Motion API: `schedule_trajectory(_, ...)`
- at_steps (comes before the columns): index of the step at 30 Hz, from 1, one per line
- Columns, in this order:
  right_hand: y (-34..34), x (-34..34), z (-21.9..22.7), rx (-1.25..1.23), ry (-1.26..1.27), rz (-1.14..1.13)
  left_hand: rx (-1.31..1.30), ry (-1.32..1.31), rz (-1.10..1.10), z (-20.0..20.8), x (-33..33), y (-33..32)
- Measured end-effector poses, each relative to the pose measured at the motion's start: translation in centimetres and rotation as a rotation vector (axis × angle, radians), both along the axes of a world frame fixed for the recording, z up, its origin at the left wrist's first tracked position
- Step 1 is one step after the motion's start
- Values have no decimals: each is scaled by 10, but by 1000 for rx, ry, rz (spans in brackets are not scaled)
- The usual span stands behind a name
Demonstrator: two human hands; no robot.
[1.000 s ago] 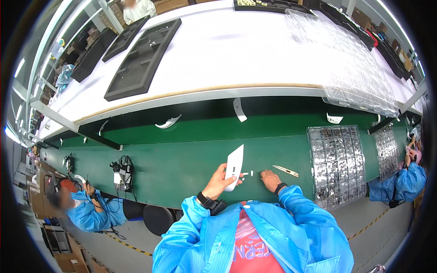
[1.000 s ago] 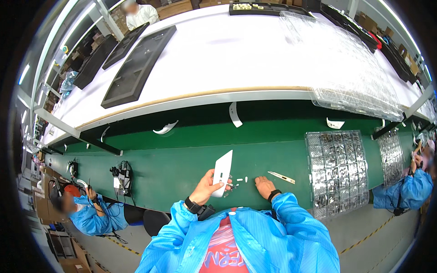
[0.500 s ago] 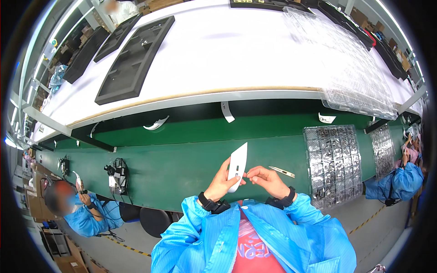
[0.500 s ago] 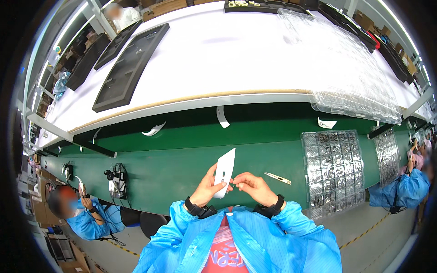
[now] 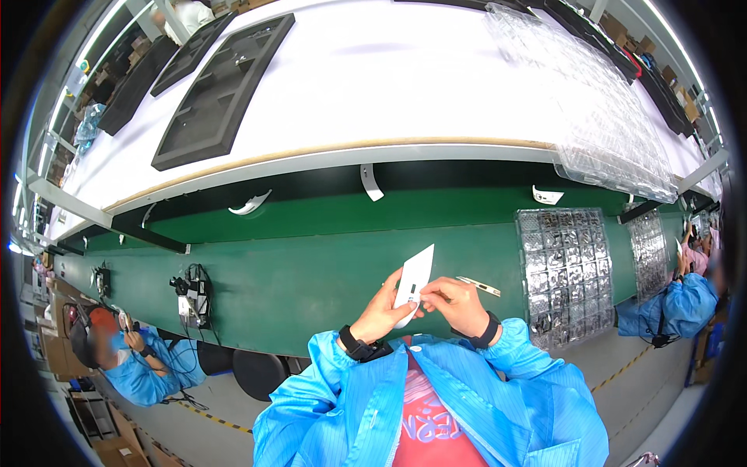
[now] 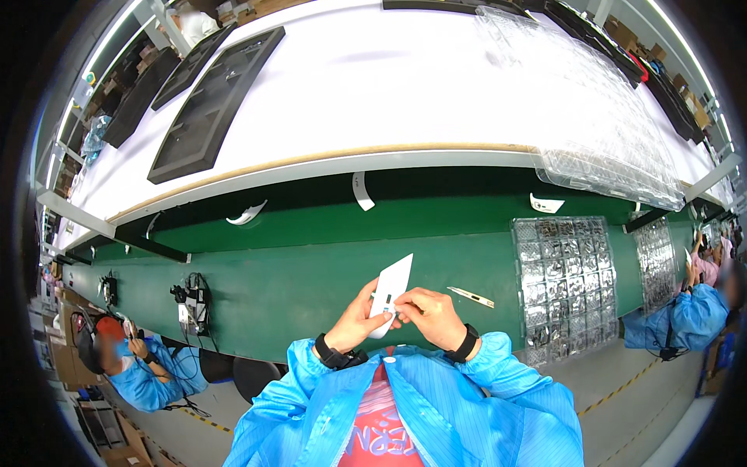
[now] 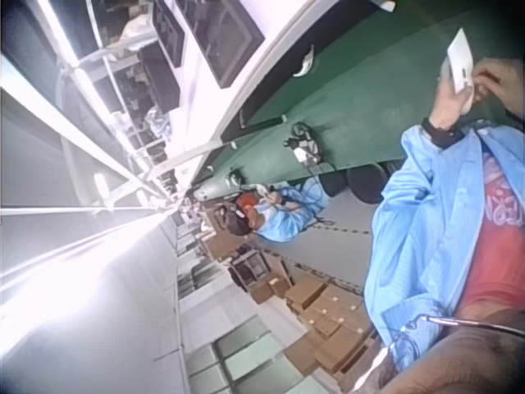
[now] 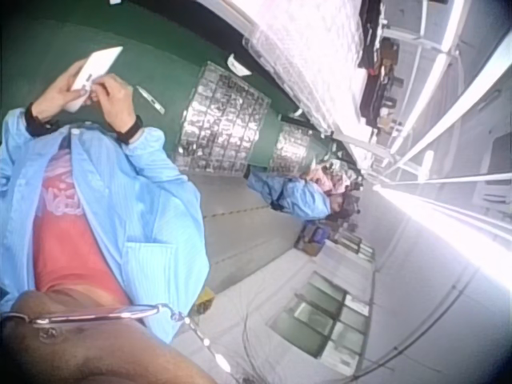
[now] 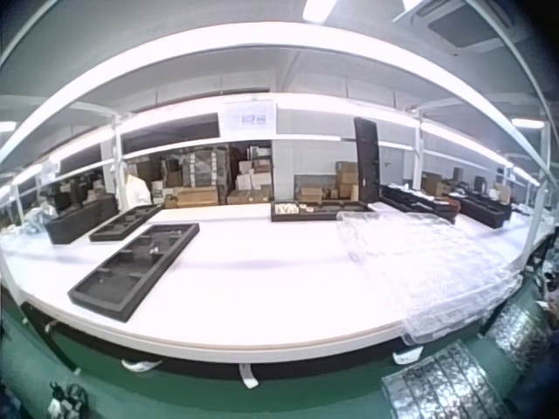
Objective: The person is assembling small electronic components, specifically attaching white plastic pieces to metallic strips.
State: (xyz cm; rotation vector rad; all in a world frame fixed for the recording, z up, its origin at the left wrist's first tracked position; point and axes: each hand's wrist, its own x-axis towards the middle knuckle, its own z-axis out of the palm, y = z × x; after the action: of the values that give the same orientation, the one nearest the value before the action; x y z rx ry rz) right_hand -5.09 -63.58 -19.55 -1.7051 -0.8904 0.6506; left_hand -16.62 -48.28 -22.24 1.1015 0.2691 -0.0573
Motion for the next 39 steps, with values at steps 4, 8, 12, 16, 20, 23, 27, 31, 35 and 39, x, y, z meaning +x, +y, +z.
schedule_trajectory(4,2,1,-1,85,-248,32,-8,30,-1,0,0,1)
schedule_trajectory(8,-2,0,-8,102,-243,20,35,52,-7,0,-1,1)
schedule_trajectory(12,-5,-1,-6,71,-185,-12,-16,42,-9,0,0,0)
schedule_trajectory(16,-7,-1,-9,53,-178,-51,3,55,-41,0,0,0)
schedule_trajectory(20,-10,1,-9,-1,-256,-12,-23,55,-51,-2,0,-1)
schedule_trajectory(23,-15,1,-4,-99,-316,38,-41,78,-71,1,0,-2)
schedule_trajectory(27,-17,0,-4,-167,-271,-15,-68,77,-82,0,0,-2)
schedule_trajectory(31,-16,1,-6,5,-87,21,-61,57,-61,-2,-1,-4)
schedule_trajectory(35,-19,3,-2,26,-160,107,-47,50,-79,-1,-2,-4)
schedule_trajectory(39,-20,7,5,-112,-171,202,7,89,-124,0,-4,-4)
